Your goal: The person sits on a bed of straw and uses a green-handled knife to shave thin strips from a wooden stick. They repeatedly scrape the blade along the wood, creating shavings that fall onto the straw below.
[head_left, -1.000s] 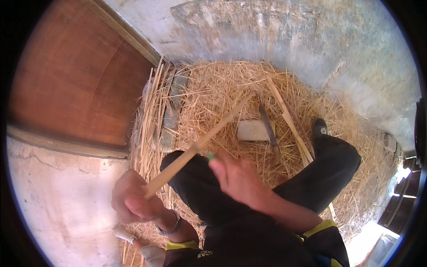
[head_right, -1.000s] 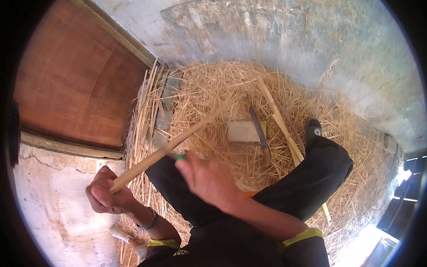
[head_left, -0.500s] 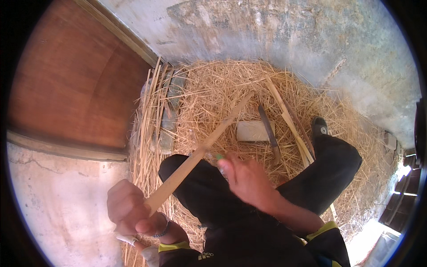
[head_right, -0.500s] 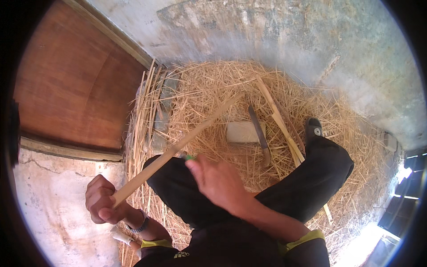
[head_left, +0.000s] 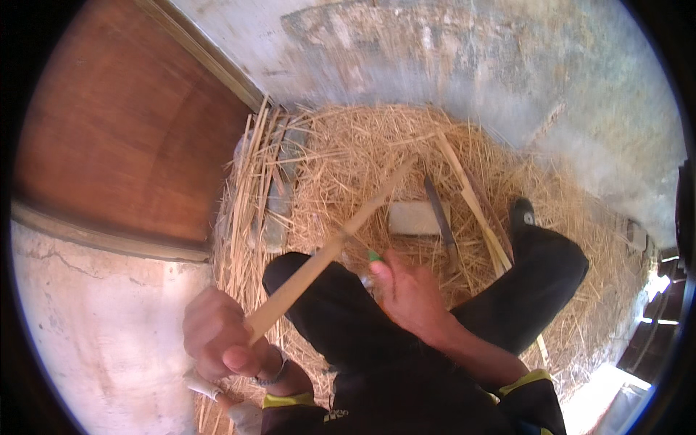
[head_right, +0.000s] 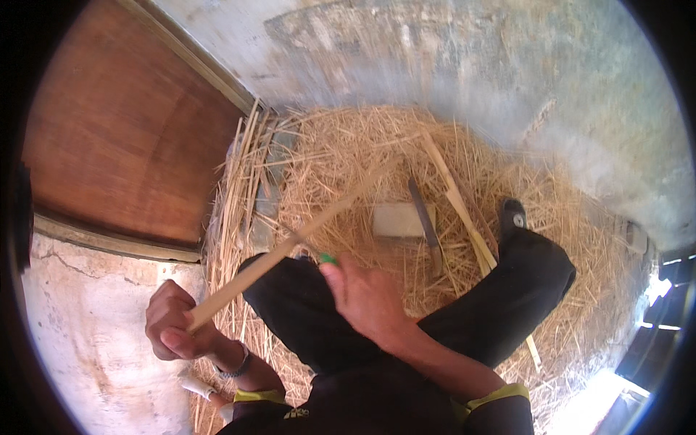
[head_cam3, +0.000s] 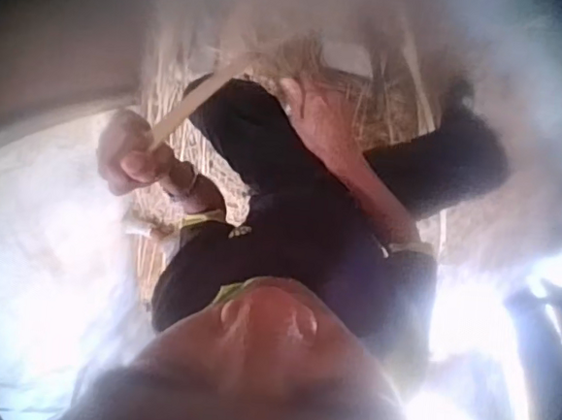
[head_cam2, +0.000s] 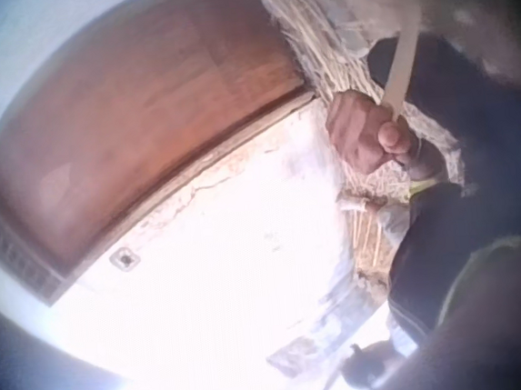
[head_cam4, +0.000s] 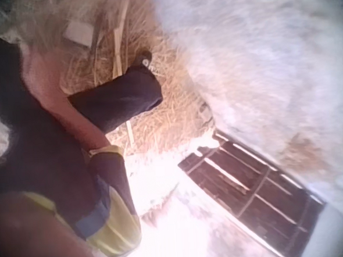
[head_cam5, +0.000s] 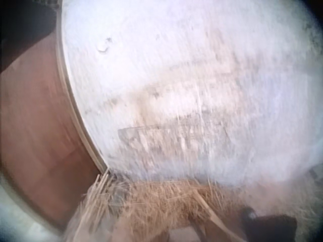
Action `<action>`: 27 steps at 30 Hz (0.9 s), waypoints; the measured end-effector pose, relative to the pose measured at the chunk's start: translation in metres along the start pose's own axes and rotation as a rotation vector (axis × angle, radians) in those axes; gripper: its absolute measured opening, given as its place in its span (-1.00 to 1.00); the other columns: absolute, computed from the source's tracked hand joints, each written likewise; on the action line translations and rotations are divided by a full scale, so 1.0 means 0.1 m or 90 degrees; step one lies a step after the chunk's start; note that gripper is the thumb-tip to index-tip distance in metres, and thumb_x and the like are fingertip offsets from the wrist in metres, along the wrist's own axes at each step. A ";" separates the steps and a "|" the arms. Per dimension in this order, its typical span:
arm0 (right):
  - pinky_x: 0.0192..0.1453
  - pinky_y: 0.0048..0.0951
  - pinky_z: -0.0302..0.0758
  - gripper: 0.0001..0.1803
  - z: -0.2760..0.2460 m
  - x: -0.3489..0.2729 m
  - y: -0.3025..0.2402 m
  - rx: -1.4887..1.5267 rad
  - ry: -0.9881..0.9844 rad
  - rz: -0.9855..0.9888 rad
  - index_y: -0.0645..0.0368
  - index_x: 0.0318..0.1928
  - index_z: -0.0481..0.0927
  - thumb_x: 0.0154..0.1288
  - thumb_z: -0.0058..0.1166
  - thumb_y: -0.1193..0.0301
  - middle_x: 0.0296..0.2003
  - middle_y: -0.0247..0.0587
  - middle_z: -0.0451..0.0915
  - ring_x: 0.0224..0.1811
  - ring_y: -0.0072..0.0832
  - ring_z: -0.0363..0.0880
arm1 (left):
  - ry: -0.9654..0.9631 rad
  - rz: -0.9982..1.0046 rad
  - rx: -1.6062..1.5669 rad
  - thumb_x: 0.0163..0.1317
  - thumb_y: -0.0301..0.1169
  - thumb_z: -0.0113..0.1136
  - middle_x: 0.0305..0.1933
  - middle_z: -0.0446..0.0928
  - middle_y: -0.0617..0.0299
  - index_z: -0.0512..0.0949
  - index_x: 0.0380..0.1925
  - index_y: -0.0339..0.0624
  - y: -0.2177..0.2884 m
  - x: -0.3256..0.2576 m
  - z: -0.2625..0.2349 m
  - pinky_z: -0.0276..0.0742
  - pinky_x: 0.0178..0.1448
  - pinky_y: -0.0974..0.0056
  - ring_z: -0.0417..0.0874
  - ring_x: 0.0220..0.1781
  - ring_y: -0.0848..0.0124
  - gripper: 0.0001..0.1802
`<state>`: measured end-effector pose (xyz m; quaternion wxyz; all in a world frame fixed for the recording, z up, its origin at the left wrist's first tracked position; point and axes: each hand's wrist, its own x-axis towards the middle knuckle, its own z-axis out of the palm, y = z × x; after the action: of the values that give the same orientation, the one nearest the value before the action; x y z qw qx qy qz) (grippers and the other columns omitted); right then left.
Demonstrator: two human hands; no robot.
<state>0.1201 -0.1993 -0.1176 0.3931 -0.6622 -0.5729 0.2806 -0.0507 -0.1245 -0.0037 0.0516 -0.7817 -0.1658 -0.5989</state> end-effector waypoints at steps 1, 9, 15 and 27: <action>-0.52 -0.03 0.39 -0.65 -0.03 -0.09 -0.12 0.025 -0.019 -0.020 0.25 -0.18 0.46 0.43 -0.19 0.19 -0.66 0.05 0.49 -0.60 0.04 0.50 | 0.001 -0.014 -0.005 0.39 -0.10 -0.14 -0.87 0.08 0.36 0.13 -0.82 -0.12 0.01 -0.02 0.04 -0.11 -0.73 0.39 0.08 -0.87 0.51 -0.41; -0.61 -0.06 0.41 -0.64 0.04 0.05 -0.02 -0.006 -0.003 -0.030 0.22 -0.27 0.45 0.43 -0.18 0.14 -0.72 0.01 0.48 -0.67 -0.03 0.51 | -0.052 0.059 -0.028 0.39 -0.14 -0.25 -0.87 0.01 0.34 0.08 -0.80 -0.13 -0.06 0.05 0.01 -0.09 -0.71 0.41 0.05 -0.86 0.51 -0.44; -0.64 -0.12 0.41 -0.66 -0.08 -0.05 -0.34 0.075 -0.061 -0.115 0.16 -0.33 0.40 0.43 -0.18 0.14 -0.71 -0.06 0.48 -0.68 -0.07 0.51 | -0.022 0.082 -0.014 0.42 -0.11 -0.28 -0.88 0.00 0.35 0.05 -0.82 -0.13 0.04 0.06 0.14 -0.11 -0.72 0.40 0.04 -0.87 0.51 -0.40; -0.55 -0.05 0.39 -0.64 0.03 -0.02 -0.05 0.037 0.024 -0.050 0.24 -0.17 0.45 0.43 -0.19 0.16 -0.66 0.07 0.49 -0.62 0.03 0.51 | -0.034 0.033 -0.081 0.33 -0.22 -0.22 -0.88 0.01 0.32 0.06 -0.82 -0.12 -0.07 -0.03 -0.02 -0.08 -0.70 0.39 0.07 -0.85 0.49 -0.48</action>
<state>0.1141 -0.2009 -0.1150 0.4341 -0.6325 -0.5825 0.2687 -0.0557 -0.1189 -0.0065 0.0129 -0.8030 -0.1086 -0.5859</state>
